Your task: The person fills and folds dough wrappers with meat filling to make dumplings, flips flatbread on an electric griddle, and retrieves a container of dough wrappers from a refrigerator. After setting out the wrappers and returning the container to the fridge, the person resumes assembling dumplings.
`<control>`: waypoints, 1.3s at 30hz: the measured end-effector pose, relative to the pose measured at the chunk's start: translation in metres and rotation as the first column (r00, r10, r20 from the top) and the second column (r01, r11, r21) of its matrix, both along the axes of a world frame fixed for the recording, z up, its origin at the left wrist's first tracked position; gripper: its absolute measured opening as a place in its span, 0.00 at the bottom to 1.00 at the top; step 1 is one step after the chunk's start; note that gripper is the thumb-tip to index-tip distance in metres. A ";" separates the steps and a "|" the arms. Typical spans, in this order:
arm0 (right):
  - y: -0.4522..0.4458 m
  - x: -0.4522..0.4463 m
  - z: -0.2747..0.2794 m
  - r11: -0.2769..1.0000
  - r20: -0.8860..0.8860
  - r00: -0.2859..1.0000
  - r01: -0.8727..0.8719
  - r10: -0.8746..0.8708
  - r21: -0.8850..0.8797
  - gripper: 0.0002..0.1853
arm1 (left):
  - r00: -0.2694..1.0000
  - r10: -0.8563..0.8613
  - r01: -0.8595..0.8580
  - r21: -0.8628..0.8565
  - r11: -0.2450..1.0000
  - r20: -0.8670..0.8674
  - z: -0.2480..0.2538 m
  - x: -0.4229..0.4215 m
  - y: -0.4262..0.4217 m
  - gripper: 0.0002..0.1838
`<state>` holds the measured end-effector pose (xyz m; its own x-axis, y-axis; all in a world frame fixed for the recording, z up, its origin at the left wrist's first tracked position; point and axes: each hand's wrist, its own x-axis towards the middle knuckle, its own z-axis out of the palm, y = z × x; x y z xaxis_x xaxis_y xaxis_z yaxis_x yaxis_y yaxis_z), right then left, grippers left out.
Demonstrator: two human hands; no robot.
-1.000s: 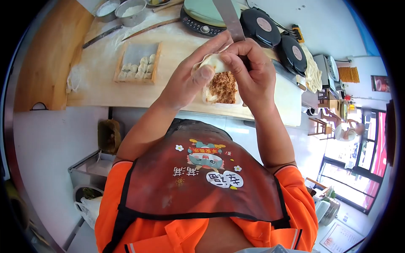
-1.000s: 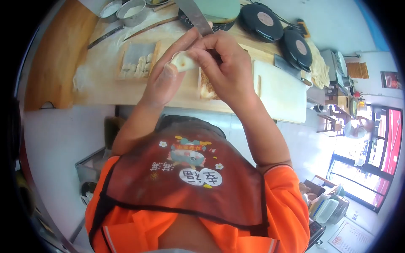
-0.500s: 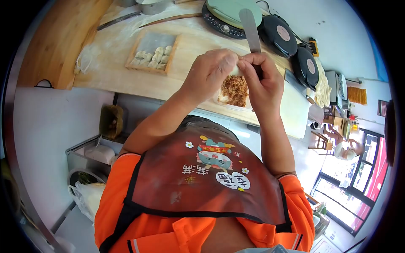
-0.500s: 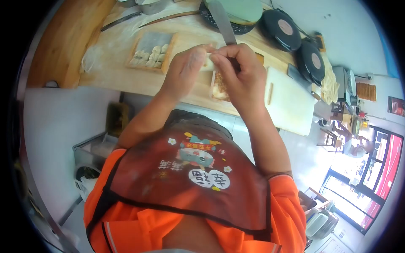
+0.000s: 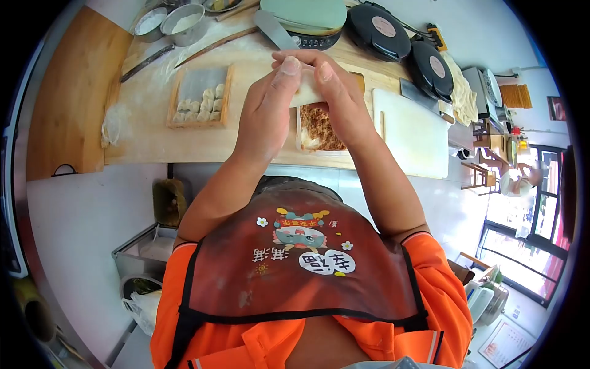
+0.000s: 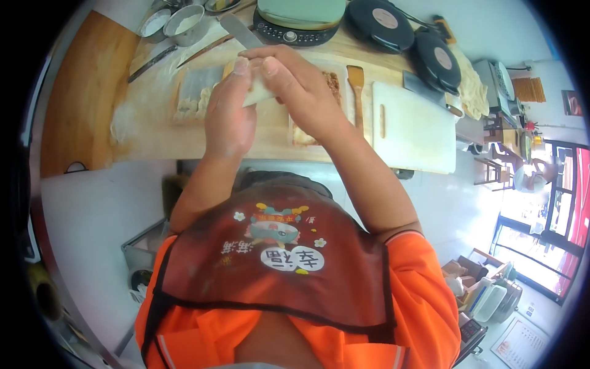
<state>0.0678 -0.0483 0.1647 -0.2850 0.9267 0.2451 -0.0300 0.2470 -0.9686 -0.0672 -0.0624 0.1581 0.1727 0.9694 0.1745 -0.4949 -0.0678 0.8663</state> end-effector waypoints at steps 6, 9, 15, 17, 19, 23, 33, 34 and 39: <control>-0.004 -0.008 0.002 0.987 -0.055 0.998 -0.014 0.023 0.158 0.25 | 0.989 -0.006 0.018 0.075 0.997 -0.149 0.008 -0.008 -0.012 0.23; -0.004 -0.018 -0.007 0.954 -0.111 0.994 0.054 -0.022 0.295 0.22 | 0.983 0.063 -0.033 0.167 0.985 -0.172 0.002 -0.005 -0.016 0.22; -0.002 -0.033 -0.015 0.885 -0.147 0.988 0.101 -0.038 0.455 0.21 | 0.960 0.214 -0.174 0.212 0.962 -0.183 -0.019 0.000 -0.022 0.24; -0.002 -0.036 -0.018 0.890 -0.126 0.992 0.084 -0.031 0.449 0.23 | 0.951 0.249 -0.210 0.212 0.954 -0.181 -0.025 0.001 -0.022 0.24; -0.001 -0.039 -0.021 0.908 -0.102 0.994 0.066 -0.026 0.413 0.27 | 0.945 0.276 -0.238 0.209 0.949 -0.175 -0.030 0.002 -0.020 0.25; 0.017 -0.048 -0.038 0.882 -0.088 0.996 0.071 -0.034 0.466 0.21 | 0.939 0.298 -0.268 0.178 0.947 -0.172 -0.036 -0.007 -0.007 0.26; 0.031 -0.045 -0.122 0.975 0.531 0.817 0.192 -0.223 0.113 0.23 | 0.505 0.435 -0.403 0.242 0.883 -0.746 -0.170 -0.179 0.114 0.21; 0.024 -0.046 -0.135 0.979 0.569 0.799 0.194 -0.195 0.064 0.23 | 0.324 0.512 -0.314 0.420 0.851 -0.796 -0.194 -0.203 0.131 0.18; 0.009 -0.063 -0.191 0.975 0.761 0.634 0.224 -0.140 -0.007 0.24 | -0.079 0.546 0.270 0.509 0.817 -0.834 -0.226 -0.247 0.162 0.10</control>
